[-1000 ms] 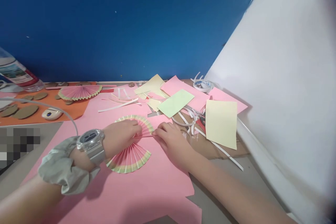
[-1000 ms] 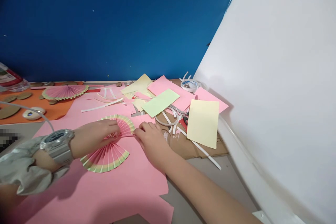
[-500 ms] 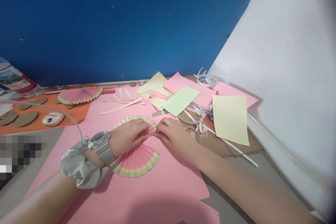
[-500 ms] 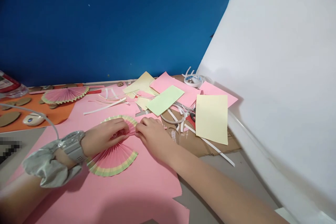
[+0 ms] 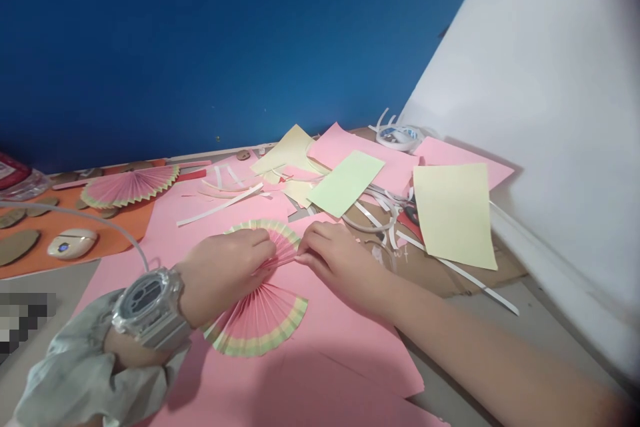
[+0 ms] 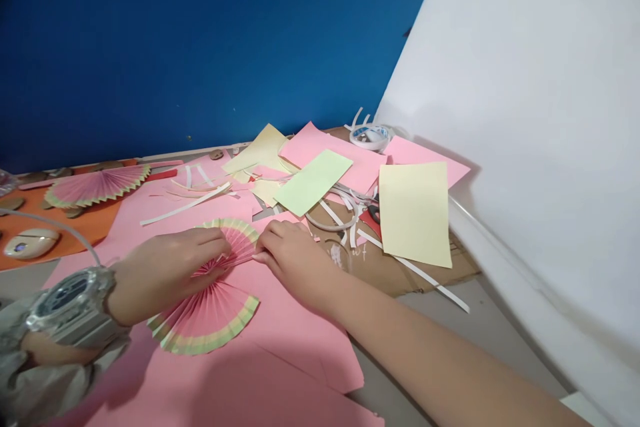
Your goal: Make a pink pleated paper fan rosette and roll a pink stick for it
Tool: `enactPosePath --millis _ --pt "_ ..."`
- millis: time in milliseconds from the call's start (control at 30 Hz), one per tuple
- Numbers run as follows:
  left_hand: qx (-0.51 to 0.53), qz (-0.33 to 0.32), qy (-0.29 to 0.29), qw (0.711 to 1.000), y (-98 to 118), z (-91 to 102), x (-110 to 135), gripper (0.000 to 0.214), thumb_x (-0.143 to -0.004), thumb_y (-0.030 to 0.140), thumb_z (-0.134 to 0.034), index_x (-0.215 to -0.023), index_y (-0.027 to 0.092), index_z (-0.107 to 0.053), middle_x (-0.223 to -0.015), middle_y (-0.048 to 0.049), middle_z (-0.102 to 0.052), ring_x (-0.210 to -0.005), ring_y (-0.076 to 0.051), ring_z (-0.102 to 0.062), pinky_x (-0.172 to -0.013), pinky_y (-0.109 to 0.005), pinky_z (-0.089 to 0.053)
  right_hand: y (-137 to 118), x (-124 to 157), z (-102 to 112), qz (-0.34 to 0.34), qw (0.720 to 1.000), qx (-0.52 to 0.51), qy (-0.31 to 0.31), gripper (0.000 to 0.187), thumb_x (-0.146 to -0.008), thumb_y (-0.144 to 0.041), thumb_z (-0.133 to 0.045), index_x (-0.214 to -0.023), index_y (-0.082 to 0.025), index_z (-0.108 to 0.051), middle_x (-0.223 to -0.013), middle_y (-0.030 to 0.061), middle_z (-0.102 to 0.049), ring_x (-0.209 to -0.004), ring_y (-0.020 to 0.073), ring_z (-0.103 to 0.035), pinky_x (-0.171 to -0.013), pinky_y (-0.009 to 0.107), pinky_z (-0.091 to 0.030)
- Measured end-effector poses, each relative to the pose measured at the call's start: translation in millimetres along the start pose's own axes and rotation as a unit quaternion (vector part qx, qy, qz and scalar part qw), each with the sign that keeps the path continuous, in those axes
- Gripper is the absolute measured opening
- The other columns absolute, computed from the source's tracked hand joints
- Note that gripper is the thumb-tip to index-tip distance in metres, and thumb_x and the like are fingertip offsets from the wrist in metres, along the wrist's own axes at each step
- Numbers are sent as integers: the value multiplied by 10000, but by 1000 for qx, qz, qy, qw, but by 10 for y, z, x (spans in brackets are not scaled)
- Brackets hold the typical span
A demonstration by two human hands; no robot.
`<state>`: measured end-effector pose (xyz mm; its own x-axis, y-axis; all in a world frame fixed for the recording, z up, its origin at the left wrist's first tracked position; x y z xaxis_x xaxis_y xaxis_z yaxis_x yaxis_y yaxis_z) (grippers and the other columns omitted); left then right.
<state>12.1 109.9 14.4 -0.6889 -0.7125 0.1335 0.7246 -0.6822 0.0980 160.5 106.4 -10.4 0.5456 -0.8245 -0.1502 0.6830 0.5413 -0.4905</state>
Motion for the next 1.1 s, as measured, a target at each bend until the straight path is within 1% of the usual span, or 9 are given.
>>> enactPosePath --millis 67,133,333,567,700,833,900,1000,1100 --pt "-33 -1 -2 999 16 0 0 202 -900 265 -410 -758 198 -538 -772 -15 -586 -690 -189 -557 -527 -292 -329 8 0 -4 -2 1000 -3 -1 147 -931 -255 -482 -819 -190 -552 -879 29 -578 -828 169 -514 -722 303 -373" --pt "-43 -2 -10 999 23 -5 -2 187 -898 257 -415 -771 203 -542 -780 -5 -588 -690 -184 -562 -520 -288 -327 11 3 -8 -3 1000 -3 -2 152 -934 -256 -477 -815 -188 -544 -877 29 -572 -825 168 -507 -714 298 -370" --pt "-14 17 -35 999 -10 -12 -6 189 -905 286 -411 -811 204 -553 -825 -7 -594 -747 -187 -575 -569 -292 -375 2 11 -16 1 1000 17 -2 182 -938 -271 -466 -791 -183 -528 -877 32 -561 -814 166 -499 -702 296 -367" --pt "16 31 -48 998 -7 -6 0 173 -900 256 -417 -835 209 -570 -857 -10 -596 -791 -193 -578 -613 -300 -400 7 28 -38 -1 999 33 4 160 -936 -259 -467 -807 -187 -528 -892 31 -557 -825 171 -480 -723 299 -362" --pt "29 28 -44 998 8 1 9 163 -901 231 -415 -837 212 -564 -853 -4 -591 -787 -185 -572 -619 -293 -398 -46 54 -68 31 997 73 9 107 -929 -190 -465 -893 -188 -565 -923 44 -556 -878 184 -462 -794 323 -342" --pt "35 39 -34 998 9 16 11 141 -886 210 -439 -782 195 -534 -805 -5 -582 -741 -180 -558 -615 -297 -396 -102 57 -127 63 995 84 0 114 -915 -150 -470 -949 -177 -576 -959 63 -547 -914 196 -440 -828 327 -333" --pt "45 33 -37 998 12 12 12 141 -889 210 -440 -798 191 -547 -825 -13 -585 -763 -184 -557 -640 -303 -408 -110 50 -146 64 995 80 -1 112 -911 -144 -472 -940 -174 -576 -956 64 -543 -909 195 -434 -822 320 -335" --pt "72 11 -42 996 18 -4 10 156 -901 210 -434 -870 198 -586 -888 -25 -593 -832 -191 -555 -709 -315 -425 -114 42 -149 61 995 75 3 114 -905 -123 -473 -923 -176 -573 -936 55 -542 -898 187 -426 -816 308 -331" --pt "83 -4 -32 996 21 -10 -8 174 -911 222 -429 -921 196 -601 -906 -36 -589 -859 -197 -545 -754 -334 -430 -119 38 -138 59 996 74 6 112 -900 -114 -480 -912 -180 -570 -934 48 -540 -893 181 -422 -813 304 -326"
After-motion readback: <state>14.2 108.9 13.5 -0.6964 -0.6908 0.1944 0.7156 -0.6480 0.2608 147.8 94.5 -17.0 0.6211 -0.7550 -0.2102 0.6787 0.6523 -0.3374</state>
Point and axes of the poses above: each hand's wrist, its own x-axis away from the middle knuckle, its own z-axis out of the back of the hand, y = z × x, the point moved 5 cm from there along -x, towards the middle knuckle
